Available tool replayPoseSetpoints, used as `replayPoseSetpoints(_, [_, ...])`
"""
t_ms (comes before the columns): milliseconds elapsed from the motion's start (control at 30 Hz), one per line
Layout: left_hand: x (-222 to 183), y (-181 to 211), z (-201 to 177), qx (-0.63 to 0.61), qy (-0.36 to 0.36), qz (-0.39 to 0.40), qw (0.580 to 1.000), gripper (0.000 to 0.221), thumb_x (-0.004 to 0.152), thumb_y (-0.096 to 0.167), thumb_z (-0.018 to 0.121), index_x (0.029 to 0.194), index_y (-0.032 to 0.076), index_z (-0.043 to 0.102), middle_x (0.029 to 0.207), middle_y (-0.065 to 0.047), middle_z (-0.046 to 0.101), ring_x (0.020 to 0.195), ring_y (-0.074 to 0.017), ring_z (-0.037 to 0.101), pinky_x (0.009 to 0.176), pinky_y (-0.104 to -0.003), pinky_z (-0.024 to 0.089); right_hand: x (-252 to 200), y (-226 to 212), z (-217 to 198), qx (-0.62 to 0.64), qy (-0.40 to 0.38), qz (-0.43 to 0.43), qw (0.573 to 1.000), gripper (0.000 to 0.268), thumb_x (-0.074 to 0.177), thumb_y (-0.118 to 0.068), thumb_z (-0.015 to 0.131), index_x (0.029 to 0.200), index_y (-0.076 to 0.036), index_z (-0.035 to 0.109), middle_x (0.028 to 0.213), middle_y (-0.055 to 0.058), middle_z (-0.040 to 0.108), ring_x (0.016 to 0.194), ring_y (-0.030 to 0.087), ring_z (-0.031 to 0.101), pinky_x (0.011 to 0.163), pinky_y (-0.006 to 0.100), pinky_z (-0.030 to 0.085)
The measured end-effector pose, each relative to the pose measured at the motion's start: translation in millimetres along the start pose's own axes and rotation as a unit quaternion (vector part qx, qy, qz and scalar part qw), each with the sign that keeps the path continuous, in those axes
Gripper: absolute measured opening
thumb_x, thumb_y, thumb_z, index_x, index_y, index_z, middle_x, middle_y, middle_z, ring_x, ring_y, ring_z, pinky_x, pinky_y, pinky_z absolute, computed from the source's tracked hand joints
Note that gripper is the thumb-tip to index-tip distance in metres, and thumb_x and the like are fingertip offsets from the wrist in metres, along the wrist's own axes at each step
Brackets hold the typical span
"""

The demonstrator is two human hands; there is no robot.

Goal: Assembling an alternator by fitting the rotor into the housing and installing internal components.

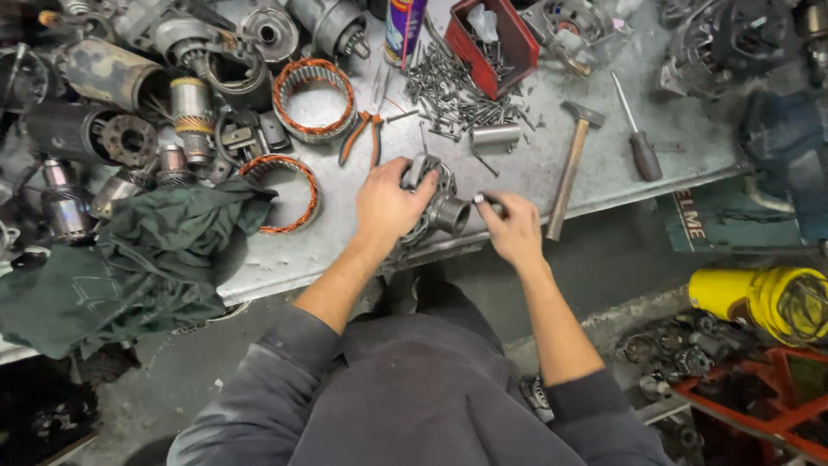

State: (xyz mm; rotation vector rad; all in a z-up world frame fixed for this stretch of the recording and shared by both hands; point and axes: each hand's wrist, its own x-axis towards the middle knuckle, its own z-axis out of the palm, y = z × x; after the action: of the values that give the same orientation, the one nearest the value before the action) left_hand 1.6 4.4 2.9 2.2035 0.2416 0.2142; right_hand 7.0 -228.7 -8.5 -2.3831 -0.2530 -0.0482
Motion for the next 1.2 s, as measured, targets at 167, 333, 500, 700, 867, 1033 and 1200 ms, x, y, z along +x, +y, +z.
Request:
replayPoseSetpoints(167, [-1,2,1,-0.003,-0.008,0.002,1.0,0.045,0.085,0.05,0.073,0.1,0.008,0.074,0.1,-0.015,0.075,0.101,-0.0364,0.067,0.085,-0.047,0.053,-23,-7,-10,0.007,0.011,-0.103,0.995,0.021,0.081,-0.015,0.081,0.097,-0.002,0.076,0.085,0.011,0.073,0.067,0.023,0.069,0.063,0.032,0.054])
replayPoseSetpoints(333, [0,-1,4,-0.008,0.005,0.015,1.0,0.043,0.086,0.049,0.073,0.099,0.008,0.073,0.099,-0.016,0.074,0.102,-0.0372,0.067,0.085,-0.047,0.053,-20,-8,7,0.023,-0.025,-0.115,0.993,0.021,0.079,-0.014,0.083,0.095,-0.002,0.076,0.084,0.011,0.073,0.067,0.023,0.07,0.063,0.032,0.056])
replayPoseSetpoints(500, [-1,1,-1,-0.003,0.0,0.006,1.0,0.045,0.085,0.05,0.073,0.1,0.008,0.074,0.099,-0.017,0.074,0.101,-0.038,0.067,0.085,-0.048,0.053,-13,-11,2,-0.035,-0.022,-0.28,0.959,0.016,0.083,-0.008,0.079,0.095,-0.001,0.073,0.09,0.013,0.071,0.08,0.029,0.07,0.068,0.037,0.056])
replayPoseSetpoints(700, [-1,-7,-2,-0.036,-0.018,0.014,0.999,0.041,0.096,0.045,0.059,0.103,0.007,0.071,0.104,-0.017,0.074,0.104,-0.0397,0.066,0.087,-0.049,0.051,-10,-7,3,-0.05,-0.056,-0.262,0.962,0.015,0.082,-0.009,0.08,0.093,-0.001,0.073,0.086,0.013,0.07,0.076,0.03,0.069,0.066,0.038,0.055])
replayPoseSetpoints(867, [-4,-16,2,-0.069,-0.012,0.028,0.997,0.037,0.103,0.036,0.047,0.105,0.007,0.07,0.104,-0.017,0.072,0.105,-0.0411,0.064,0.09,-0.05,0.05,-19,-29,10,0.017,0.036,-0.099,0.994,0.025,0.075,-0.013,0.082,0.094,0.0,0.074,0.088,0.015,0.075,0.075,0.029,0.074,0.068,0.036,0.057])
replayPoseSetpoints(1033, [-4,-12,-1,-0.07,-0.009,0.03,0.997,0.038,0.103,0.038,0.048,0.105,0.007,0.07,0.103,-0.018,0.072,0.104,-0.0414,0.065,0.09,-0.05,0.051,-23,-21,18,-0.014,0.017,-0.065,0.998,0.016,0.09,-0.015,0.074,0.097,0.0,0.076,0.092,0.019,0.075,0.084,0.034,0.074,0.077,0.038,0.058])
replayPoseSetpoints(1200, [-4,-10,-4,-0.068,-0.015,0.023,0.997,0.04,0.103,0.04,0.047,0.104,0.007,0.07,0.104,-0.017,0.072,0.105,-0.0418,0.065,0.089,-0.051,0.05,-28,-24,19,-0.026,0.039,-0.066,0.997,0.018,0.09,-0.016,0.074,0.1,-0.001,0.076,0.093,0.019,0.075,0.082,0.034,0.074,0.074,0.039,0.058])
